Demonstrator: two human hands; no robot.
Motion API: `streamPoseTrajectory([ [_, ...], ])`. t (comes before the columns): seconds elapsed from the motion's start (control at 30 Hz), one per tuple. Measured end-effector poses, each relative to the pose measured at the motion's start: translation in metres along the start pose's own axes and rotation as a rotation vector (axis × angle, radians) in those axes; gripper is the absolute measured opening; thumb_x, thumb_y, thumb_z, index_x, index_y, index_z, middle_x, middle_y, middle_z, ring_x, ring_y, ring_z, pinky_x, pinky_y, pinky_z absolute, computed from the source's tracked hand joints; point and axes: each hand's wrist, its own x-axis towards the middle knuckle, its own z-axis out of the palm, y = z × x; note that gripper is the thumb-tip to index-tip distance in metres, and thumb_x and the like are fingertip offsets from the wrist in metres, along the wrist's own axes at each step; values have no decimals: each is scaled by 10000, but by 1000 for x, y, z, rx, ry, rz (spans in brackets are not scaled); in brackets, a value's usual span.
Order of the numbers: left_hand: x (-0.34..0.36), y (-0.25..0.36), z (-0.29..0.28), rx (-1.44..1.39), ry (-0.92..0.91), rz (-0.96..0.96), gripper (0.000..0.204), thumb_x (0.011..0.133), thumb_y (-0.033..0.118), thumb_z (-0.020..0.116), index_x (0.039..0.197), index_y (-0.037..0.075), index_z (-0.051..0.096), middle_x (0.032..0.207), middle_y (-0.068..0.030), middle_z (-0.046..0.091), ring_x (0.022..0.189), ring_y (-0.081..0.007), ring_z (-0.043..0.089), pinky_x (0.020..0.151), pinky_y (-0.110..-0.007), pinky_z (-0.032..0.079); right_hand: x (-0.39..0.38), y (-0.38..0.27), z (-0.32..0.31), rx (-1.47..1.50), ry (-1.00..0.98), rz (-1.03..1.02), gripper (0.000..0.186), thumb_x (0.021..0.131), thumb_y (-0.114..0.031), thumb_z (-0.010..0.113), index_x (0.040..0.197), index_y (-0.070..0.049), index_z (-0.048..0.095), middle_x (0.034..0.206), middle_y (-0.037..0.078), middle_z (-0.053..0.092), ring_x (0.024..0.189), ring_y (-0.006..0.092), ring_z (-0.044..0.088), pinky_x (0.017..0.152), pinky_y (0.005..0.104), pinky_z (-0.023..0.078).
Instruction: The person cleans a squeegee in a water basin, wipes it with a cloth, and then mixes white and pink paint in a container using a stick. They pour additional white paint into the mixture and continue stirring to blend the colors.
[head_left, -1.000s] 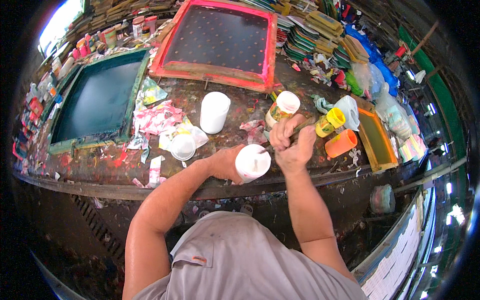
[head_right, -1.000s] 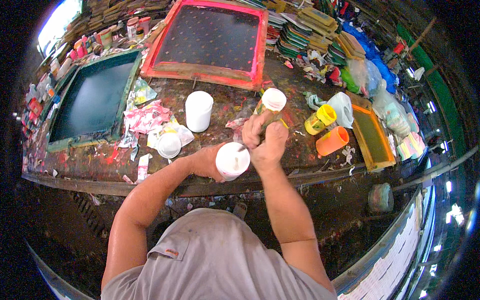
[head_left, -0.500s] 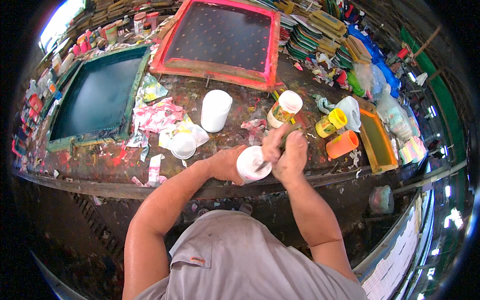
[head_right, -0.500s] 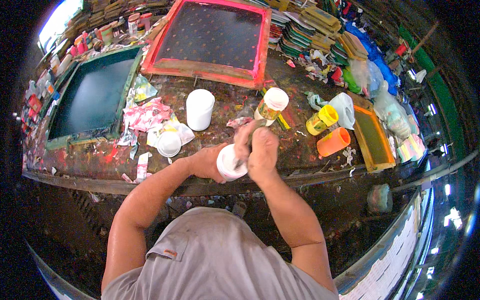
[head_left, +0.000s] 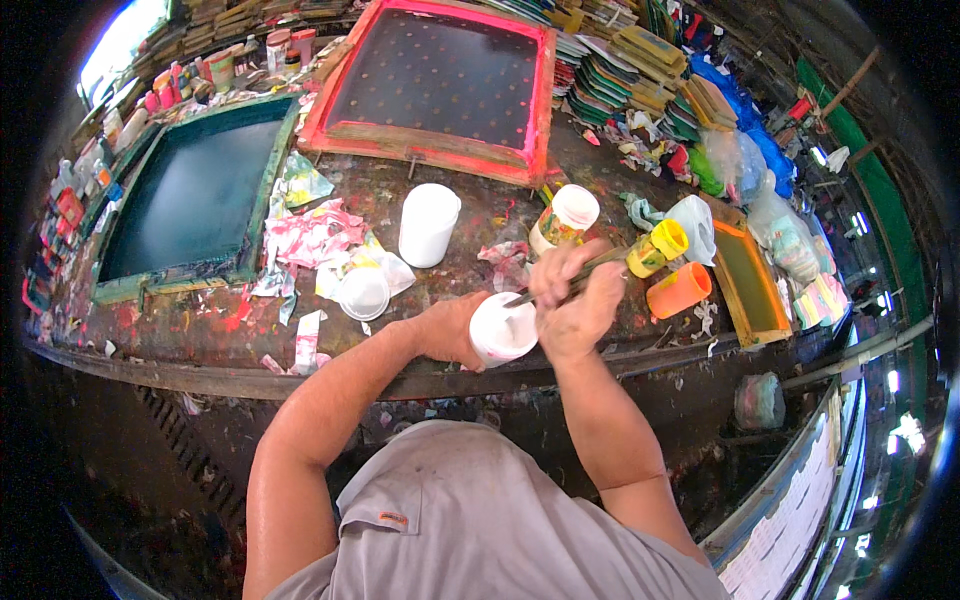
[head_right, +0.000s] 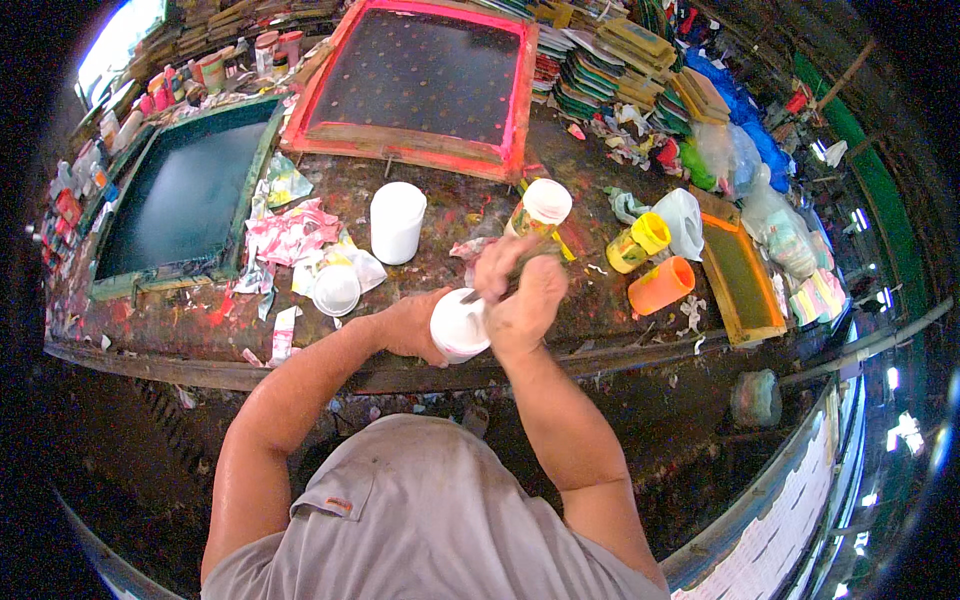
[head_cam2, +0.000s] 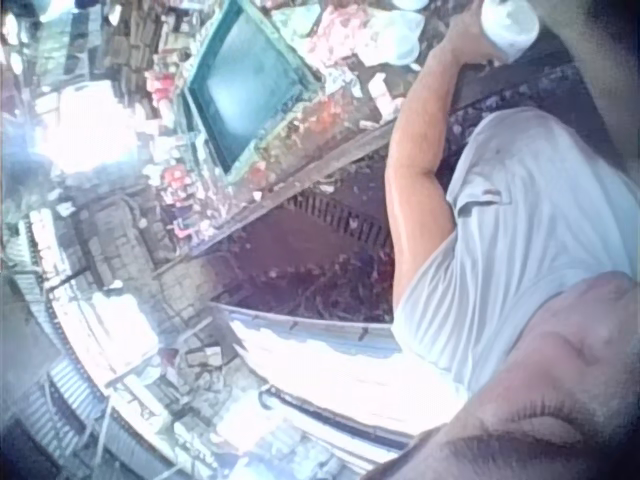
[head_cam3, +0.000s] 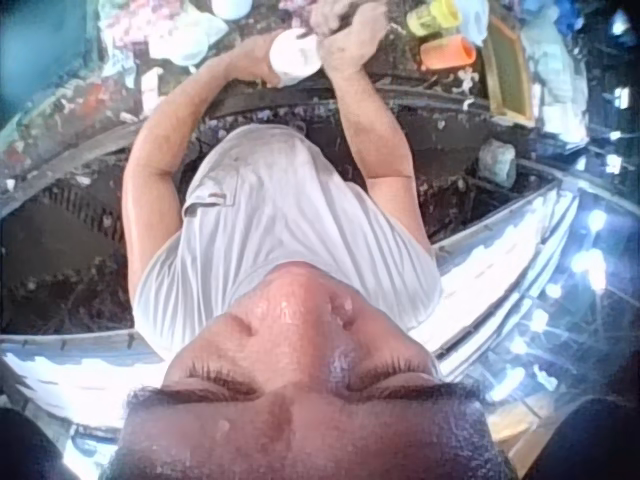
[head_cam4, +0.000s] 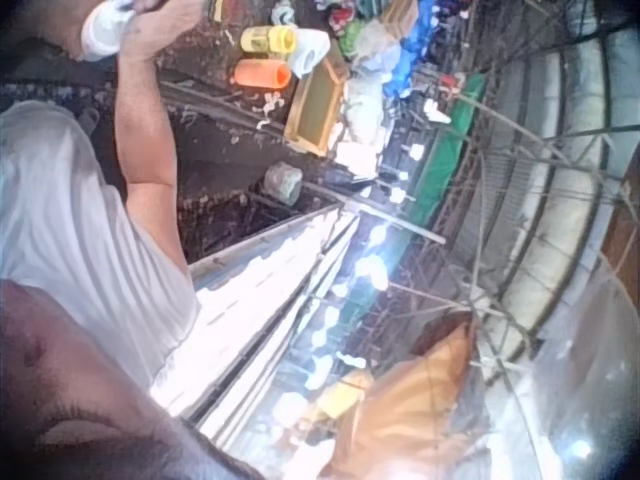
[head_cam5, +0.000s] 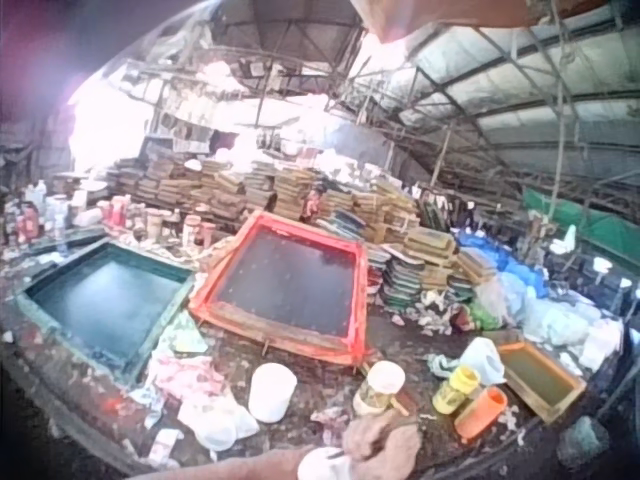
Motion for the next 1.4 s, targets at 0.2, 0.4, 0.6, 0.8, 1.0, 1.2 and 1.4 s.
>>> streamPoseTrajectory([
  [0.2,-1,0,3,-7,0,-66,1146,610,352,1018,1581,94,465,1392,-212,721,1316,-399,693,1129,-495,547,14,-30,-16,-120,-12,113,598,1149,-669,475,941,-110,509,664,-20,357,552,122,305,508,319,284],
  [0.4,-1,-3,2,-5,-12,-38,1172,603,342,1016,1602,93,456,1427,-191,715,1331,-381,688,1145,-487,543,-12,-8,-5,69,-104,217,619,1126,-705,486,935,-117,503,676,-13,370,553,119,319,507,311,279],
  [0.6,0,-9,5,-27,-9,-35,1207,593,323,1021,1630,109,441,1453,-180,710,1342,-371,686,1170,-477,534,-1,-12,0,-10,-41,40,626,1130,-708,468,932,-115,503,679,-14,378,560,120,334,500,311,285],
  [0.8,2,-6,6,-42,-11,-81,1201,580,278,1028,1626,134,457,1460,-170,712,1341,-370,688,1179,-471,529,-1,-28,-19,-9,-138,242,628,1122,-714,480,927,-117,496,662,-14,369,528,115,309,494,316,277],
  [1.0,1,-13,6,-61,-27,-36,1220,587,299,1029,1641,149,433,1453,-172,713,1345,-374,682,1168,-478,530,-19,-1,-5,101,-158,139,627,1143,-693,446,918,-111,506,670,-12,392,571,126,363,556,321,329],
  [1.2,0,-10,6,-32,0,-42,1213,590,325,1034,1621,99,437,1443,-194,711,1339,-382,684,1159,-487,533,2,-15,-23,66,-187,136,623,1154,-676,434,932,-101,521,673,-7,392,565,123,353,541,317,332],
  [1.4,0,-4,4,-16,-26,-96,1206,589,351,1036,1611,99,446,1445,-193,710,1351,-380,679,1155,-490,541,-6,-20,-23,205,-311,344,657,1145,-703,415,901,-101,510,659,-4,380,557,128,350,528,317,320],
])
